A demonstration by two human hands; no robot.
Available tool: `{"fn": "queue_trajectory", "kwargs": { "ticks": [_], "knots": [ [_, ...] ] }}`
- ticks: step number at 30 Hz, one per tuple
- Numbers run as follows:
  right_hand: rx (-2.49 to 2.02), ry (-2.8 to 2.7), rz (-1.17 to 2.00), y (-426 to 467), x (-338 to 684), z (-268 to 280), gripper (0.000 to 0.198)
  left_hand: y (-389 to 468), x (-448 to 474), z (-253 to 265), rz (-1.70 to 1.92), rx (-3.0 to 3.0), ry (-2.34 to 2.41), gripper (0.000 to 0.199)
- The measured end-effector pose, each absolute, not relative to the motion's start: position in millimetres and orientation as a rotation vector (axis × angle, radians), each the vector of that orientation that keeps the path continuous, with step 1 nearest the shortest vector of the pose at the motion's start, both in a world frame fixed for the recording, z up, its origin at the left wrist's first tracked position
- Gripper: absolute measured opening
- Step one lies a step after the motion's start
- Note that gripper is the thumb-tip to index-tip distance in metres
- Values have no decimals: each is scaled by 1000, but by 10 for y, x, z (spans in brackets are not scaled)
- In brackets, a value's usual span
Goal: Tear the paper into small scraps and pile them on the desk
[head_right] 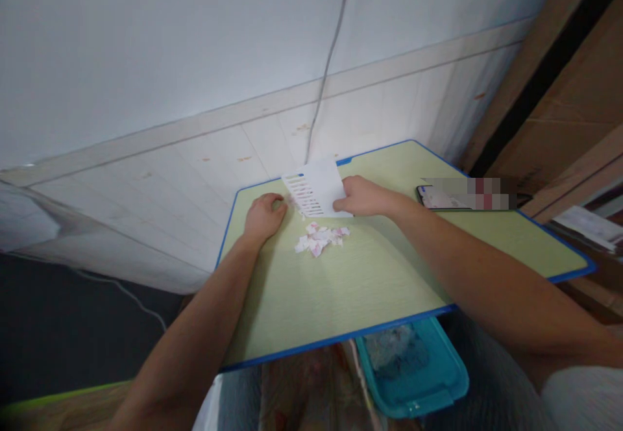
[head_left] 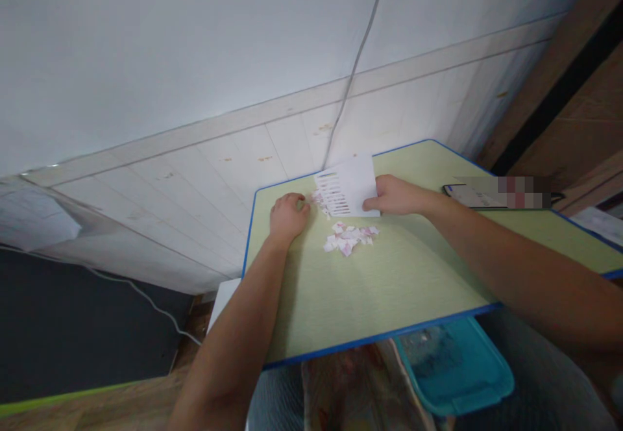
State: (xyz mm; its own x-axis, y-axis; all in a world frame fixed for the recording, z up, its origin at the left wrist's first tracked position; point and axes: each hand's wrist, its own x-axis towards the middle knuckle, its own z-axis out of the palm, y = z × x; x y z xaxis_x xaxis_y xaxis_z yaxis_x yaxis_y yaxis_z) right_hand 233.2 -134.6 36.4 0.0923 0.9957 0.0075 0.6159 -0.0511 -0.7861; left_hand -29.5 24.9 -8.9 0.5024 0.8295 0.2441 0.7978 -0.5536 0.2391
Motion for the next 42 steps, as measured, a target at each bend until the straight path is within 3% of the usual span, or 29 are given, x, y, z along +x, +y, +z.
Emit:
{"fn": "queue_trajectory", "kwargs": {
  "ticks": [9,22,28,35,42],
  "knots": [
    [-1616,-1581,898,-1298,2212,254,11,271,-308,-97,526,2627,1398,33],
    [-1476,-1129,715,-1214,2243,390,12,318,-285,-92,591,2503,1516,33],
    [-1332,-999,658,-1629,2005,466,24,226,-269,-28,608,2474,1596,33],
    [-1462,-1064,576,-2145,1873,248,43,-61,-437,-41,623,2454,1640,35],
    [-1650,-1021,375,-2375,2047,178,41,-287,-564,-86,547,2488,1678,34]
  ]
}}
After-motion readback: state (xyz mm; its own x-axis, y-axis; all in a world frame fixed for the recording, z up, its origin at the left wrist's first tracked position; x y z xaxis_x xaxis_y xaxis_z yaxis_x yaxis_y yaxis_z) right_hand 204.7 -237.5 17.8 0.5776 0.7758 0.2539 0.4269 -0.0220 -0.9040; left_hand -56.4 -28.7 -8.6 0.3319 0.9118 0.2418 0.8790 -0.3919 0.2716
